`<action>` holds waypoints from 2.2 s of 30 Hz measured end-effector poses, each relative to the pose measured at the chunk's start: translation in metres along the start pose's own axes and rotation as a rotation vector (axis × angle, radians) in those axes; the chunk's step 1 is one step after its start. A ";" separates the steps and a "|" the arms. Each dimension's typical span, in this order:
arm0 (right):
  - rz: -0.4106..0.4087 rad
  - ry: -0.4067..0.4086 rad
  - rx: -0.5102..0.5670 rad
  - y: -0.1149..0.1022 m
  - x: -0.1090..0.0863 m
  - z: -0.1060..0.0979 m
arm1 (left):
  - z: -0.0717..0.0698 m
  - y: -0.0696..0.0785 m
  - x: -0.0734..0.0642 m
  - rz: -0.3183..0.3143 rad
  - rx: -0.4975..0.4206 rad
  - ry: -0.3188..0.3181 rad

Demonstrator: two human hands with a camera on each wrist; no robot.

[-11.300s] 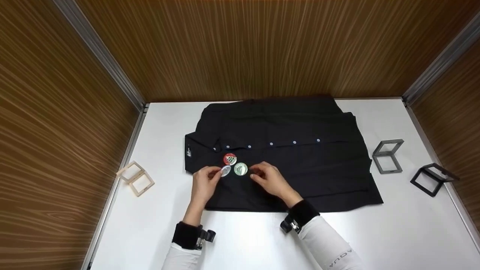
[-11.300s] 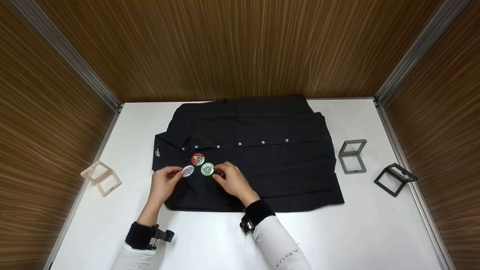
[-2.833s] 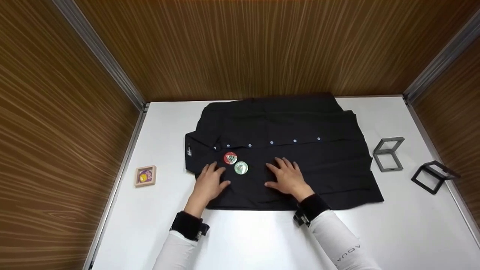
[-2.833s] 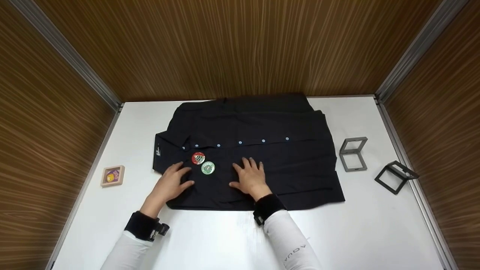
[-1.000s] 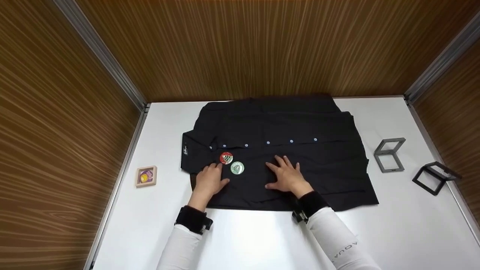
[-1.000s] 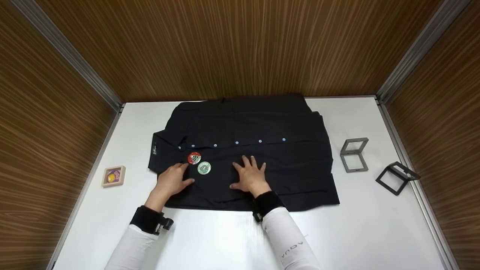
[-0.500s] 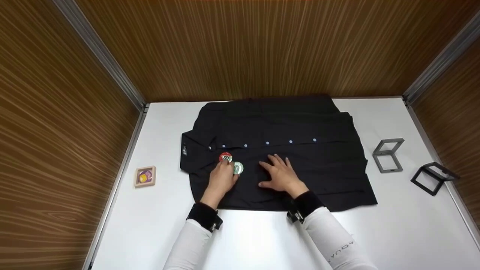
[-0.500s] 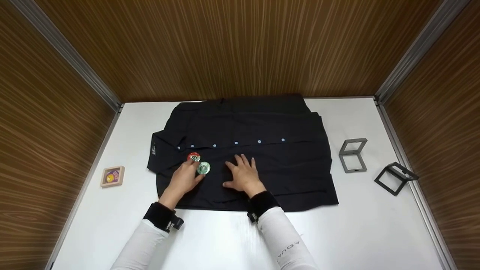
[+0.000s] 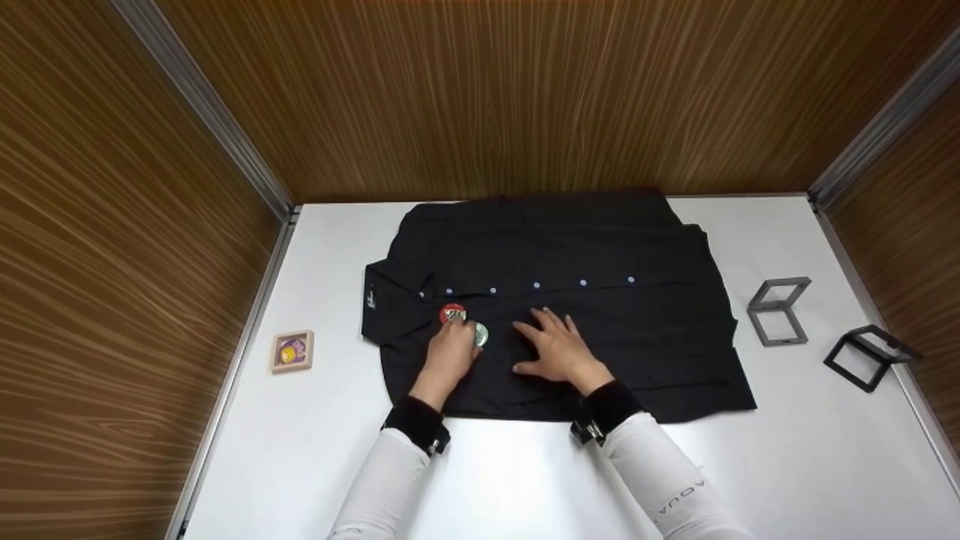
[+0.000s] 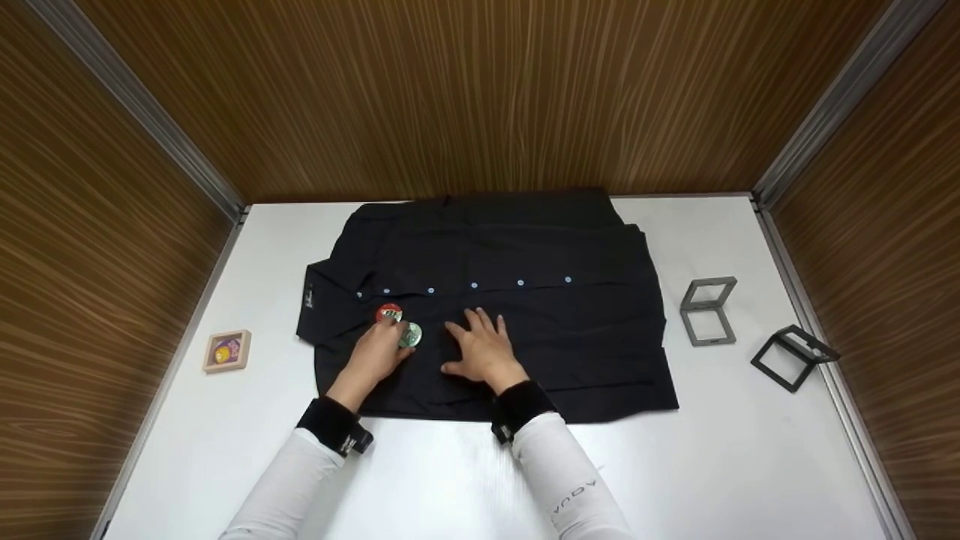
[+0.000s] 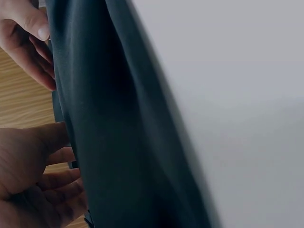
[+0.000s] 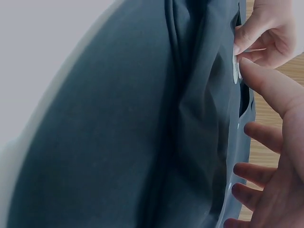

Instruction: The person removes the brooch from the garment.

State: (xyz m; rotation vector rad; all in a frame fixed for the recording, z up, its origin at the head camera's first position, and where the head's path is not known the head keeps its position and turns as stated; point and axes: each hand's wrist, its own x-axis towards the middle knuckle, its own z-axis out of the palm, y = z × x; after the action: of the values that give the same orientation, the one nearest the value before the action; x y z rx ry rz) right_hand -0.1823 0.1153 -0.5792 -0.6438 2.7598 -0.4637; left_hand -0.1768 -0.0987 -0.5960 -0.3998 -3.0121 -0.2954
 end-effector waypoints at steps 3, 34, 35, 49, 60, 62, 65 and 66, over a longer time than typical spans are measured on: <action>-0.004 -0.001 0.001 -0.001 0.000 0.000 | 0.002 0.000 0.001 0.009 0.002 0.014; -0.112 0.018 0.098 -0.024 0.012 0.013 | -0.013 -0.004 -0.001 -0.098 -0.290 0.046; -0.115 0.016 0.098 -0.025 0.013 0.014 | -0.013 -0.005 -0.001 -0.104 -0.298 0.048; -0.208 0.064 0.112 -0.036 0.022 0.022 | -0.012 -0.012 0.001 -0.128 -0.446 0.096; -0.223 0.053 0.103 -0.041 0.029 0.031 | -0.009 -0.017 0.004 -0.223 -0.497 0.042; -0.229 0.056 0.103 -0.042 0.029 0.032 | -0.010 -0.018 0.005 -0.249 -0.527 0.050; -0.234 0.063 0.106 -0.042 0.029 0.033 | -0.011 -0.019 0.005 -0.289 -0.602 0.065; -0.236 0.065 0.107 -0.042 0.029 0.033 | -0.011 -0.020 0.006 -0.302 -0.634 0.073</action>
State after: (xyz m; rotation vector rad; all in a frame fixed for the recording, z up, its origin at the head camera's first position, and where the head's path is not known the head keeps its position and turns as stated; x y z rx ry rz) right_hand -0.1807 0.0578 -0.5994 -0.9480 2.7077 -0.6886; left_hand -0.1868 -0.1186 -0.5879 0.0388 -2.8281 -1.2639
